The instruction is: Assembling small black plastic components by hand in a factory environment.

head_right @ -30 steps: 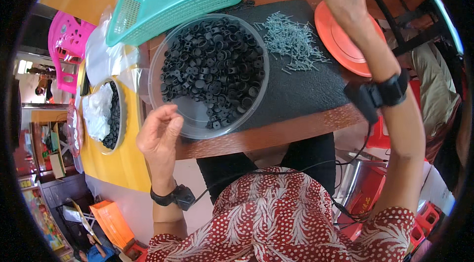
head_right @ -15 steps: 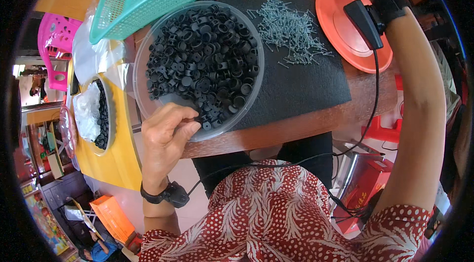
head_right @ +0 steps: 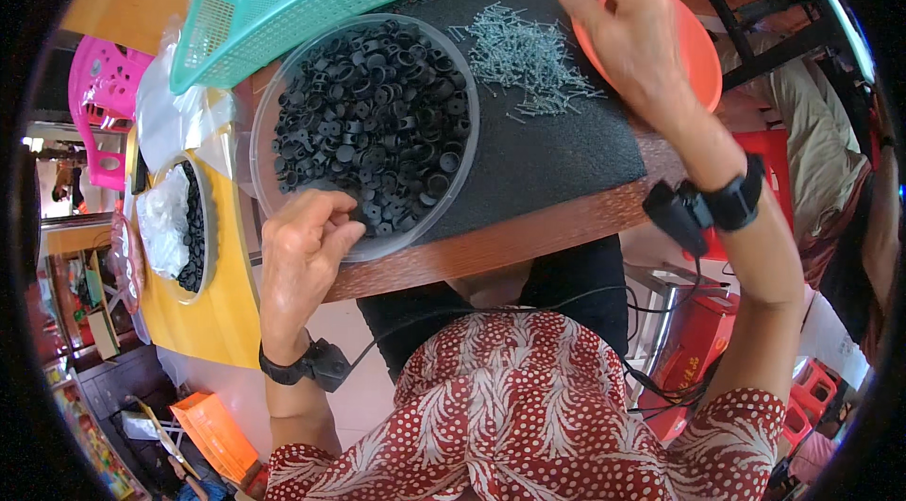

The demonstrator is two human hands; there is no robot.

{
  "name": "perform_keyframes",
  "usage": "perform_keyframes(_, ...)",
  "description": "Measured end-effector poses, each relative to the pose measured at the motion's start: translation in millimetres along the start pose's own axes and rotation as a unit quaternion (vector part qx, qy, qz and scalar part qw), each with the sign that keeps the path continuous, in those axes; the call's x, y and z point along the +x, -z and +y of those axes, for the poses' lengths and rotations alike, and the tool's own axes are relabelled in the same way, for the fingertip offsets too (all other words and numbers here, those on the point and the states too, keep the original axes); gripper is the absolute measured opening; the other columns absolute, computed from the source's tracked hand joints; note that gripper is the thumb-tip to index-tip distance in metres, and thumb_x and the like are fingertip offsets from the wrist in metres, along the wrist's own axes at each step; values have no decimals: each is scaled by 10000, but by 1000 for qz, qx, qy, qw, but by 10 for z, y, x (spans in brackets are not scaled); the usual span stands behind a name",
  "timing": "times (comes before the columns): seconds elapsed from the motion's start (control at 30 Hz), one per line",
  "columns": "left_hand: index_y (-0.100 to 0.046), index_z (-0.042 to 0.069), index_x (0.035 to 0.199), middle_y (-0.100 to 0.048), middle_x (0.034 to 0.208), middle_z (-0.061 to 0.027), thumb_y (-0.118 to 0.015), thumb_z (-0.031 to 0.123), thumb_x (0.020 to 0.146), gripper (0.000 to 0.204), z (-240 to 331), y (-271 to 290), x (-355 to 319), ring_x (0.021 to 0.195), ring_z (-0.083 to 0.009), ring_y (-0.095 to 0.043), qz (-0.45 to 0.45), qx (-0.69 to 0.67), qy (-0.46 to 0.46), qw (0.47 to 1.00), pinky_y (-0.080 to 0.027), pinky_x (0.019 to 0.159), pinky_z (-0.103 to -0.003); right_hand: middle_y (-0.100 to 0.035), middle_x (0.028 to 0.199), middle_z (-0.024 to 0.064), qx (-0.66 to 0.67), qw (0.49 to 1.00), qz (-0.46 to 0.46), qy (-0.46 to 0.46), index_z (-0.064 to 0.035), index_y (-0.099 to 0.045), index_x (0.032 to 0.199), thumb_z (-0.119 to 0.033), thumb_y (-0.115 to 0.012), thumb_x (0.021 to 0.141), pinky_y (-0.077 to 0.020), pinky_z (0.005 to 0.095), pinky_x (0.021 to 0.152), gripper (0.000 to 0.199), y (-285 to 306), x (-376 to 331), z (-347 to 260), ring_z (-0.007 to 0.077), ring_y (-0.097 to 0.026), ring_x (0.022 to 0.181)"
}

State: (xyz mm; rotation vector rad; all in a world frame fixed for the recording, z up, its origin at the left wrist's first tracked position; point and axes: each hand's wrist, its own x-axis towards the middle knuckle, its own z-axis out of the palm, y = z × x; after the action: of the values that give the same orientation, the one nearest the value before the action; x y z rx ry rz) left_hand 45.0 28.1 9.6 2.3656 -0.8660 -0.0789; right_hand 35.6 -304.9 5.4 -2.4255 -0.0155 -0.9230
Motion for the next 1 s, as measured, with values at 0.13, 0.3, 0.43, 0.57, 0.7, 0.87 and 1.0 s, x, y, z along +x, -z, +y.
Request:
perform_keyframes(0.13,-590,-36,803,-580,697,-136,-644,-23,676,139,3,17,3,636,-240,-578,-27,20,5,999,-435,577,-311,-623,831,92,92,989,-63,-96,-8,-630,891,-68,-615,817,-452,272,674,97,-30,-362,-228,185,-580,769)
perform_keyframes(0.3,-600,-40,825,-592,741,-125,-636,-25,696,135,-96,-2,-6,633,-229,-574,-10,-37,17,999,-440,591,-287,-592,803,83,139,982,-79,-103,-17,-621,891,10,-624,793,-444,281,640,102,-46,-557,-439,186,-567,732)
perform_keyframes(0.43,-600,-41,819,-592,733,-116,-635,-23,709,117,-63,33,-61,628,-208,-573,10,-87,48,995,-444,598,-287,-583,790,81,136,983,-79,-95,-15,-619,883,23,-629,785,-437,284,625,106,-34,-632,-538,179,-559,716)
perform_keyframes(0.57,-598,-38,811,-582,712,-111,-644,-15,706,117,-43,54,-63,627,-198,-571,-17,-91,44,995,-445,595,-293,-578,786,82,151,978,-95,-107,-8,-616,873,33,-629,778,-434,283,621,104,-43,-698,-586,180,-553,708)
perform_keyframes(0.7,-584,-33,777,-577,681,-128,-661,-8,677,129,-27,32,13,626,-223,-582,-47,-3,-11,999,-450,587,-293,-578,788,80,168,976,-89,-102,-7,-617,863,44,-636,764,-432,278,608,113,-75,-756,-647,178,-547,698)
perform_keyframes(0.87,-573,-32,757,-578,671,-135,-669,-8,654,143,-36,-14,44,602,-236,-588,-50,-3,6,999,-452,562,-300,-580,789,75,169,975,-106,-100,-4,-619,854,50,-642,749,-432,277,603,120,-93,-789,-744,181,-547,693)
perform_keyframes(1.0,-573,-33,754,-581,665,-119,-665,-15,645,144,-66,-49,19,565,-202,-580,-27,-27,32,999,-453,540,-289,-588,788,73,183,974,-100,-91,-2,-620,840,52,-640,743,-434,285,611,112,-104,-788,-848,198,-553,708)
